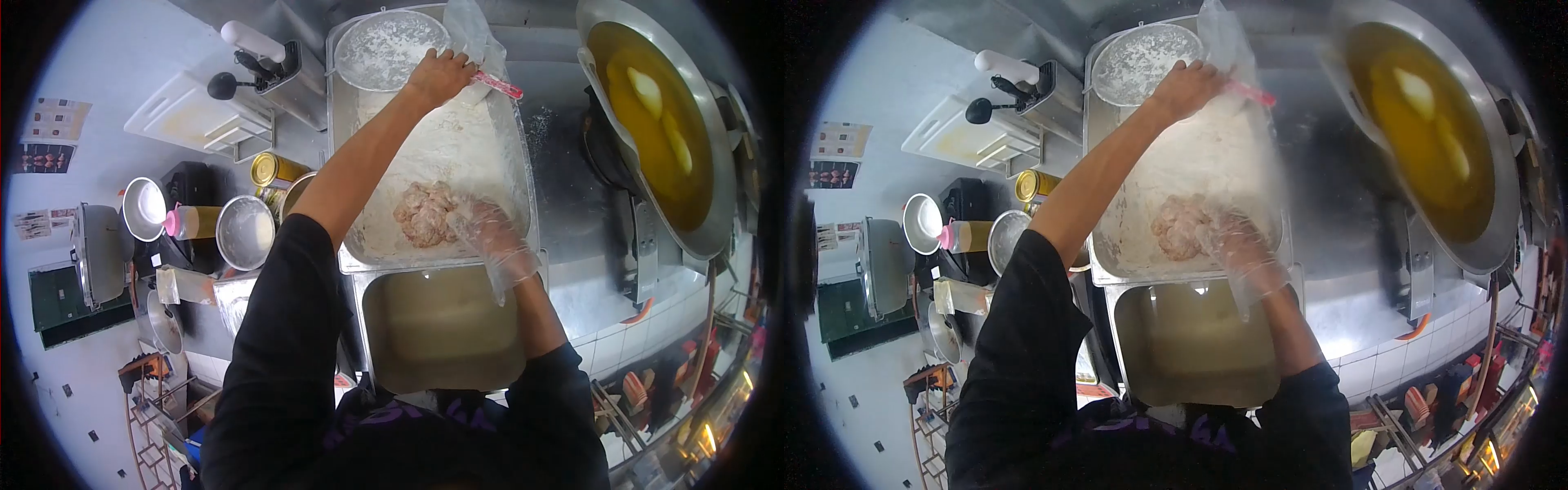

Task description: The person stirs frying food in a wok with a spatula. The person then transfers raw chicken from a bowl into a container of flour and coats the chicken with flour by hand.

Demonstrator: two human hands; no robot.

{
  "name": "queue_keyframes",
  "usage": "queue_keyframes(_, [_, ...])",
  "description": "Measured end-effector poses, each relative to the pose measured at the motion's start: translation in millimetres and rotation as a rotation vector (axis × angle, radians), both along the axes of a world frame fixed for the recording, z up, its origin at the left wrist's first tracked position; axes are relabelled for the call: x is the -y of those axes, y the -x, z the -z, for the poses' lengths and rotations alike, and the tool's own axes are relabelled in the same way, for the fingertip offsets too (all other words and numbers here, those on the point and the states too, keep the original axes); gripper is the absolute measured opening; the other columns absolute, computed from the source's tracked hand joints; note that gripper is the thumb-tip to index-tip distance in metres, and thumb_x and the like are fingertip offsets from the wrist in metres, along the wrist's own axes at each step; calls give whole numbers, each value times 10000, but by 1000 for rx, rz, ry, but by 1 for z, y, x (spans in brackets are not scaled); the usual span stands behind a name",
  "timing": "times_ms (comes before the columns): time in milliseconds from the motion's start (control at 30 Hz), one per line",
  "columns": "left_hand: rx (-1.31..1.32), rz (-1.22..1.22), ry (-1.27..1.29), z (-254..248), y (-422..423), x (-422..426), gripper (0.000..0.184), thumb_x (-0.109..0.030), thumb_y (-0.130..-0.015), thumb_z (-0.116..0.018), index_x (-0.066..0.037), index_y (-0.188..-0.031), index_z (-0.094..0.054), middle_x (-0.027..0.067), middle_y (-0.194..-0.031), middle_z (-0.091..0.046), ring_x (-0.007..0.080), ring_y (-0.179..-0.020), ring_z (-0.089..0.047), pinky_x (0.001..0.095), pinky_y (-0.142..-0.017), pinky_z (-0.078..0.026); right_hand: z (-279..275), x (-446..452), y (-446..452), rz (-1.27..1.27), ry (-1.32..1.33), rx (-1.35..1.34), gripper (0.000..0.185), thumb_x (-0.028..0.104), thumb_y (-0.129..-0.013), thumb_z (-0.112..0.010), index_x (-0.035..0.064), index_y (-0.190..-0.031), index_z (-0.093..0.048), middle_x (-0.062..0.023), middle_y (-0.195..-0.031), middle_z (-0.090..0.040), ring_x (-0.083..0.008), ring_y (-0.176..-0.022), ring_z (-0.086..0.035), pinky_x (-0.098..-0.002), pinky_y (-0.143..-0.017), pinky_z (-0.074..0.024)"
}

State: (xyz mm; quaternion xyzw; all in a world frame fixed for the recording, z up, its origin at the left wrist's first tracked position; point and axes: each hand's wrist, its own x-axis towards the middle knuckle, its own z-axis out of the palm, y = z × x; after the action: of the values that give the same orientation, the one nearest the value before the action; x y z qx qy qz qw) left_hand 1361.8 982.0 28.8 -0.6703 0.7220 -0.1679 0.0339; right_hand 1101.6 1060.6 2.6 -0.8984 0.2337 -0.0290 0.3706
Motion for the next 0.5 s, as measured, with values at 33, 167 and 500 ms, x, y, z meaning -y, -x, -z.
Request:
queue_keyframes(33, [-92, 10, 23, -2, -2, -3, 340, -290, -898, -519, -141, -1203, -540, 71, -1088, -568, 255, -1033, -548, 424, -854, -432, 4, 3, -2, -7, 3, -1, 489, 356, -892, -544, 58, -1276, -490, -219, -1190, -553, -360, -1111, -517, -409, -962, -398])
queue_keyframes(167, [-319, 0, 199, -12, -6, -42, 350, -276, -894, -528, -96, -1193, -546, 115, -1130, -546, 303, -1036, -539, 445, -858, -429, 1, 10, -10, 25, -17, 9, 575, 380, -882, -559, 45, -1329, -425, -225, -1240, -521, -360, -1158, -492, -402, -1000, -372])
queue_keyframes(500, [-645, -485, 421, -3, 18, -244, 398, -51, -818, -529, 13, -1208, -479, 293, -1171, -457, 433, -1064, -464, 473, -908, -382, 132, 40, -128, -588, 322, 252, 578, 379, -864, -566, -11, -1276, -458, -194, -1319, -466, -330, -1233, -425, -372, -1048, -337])
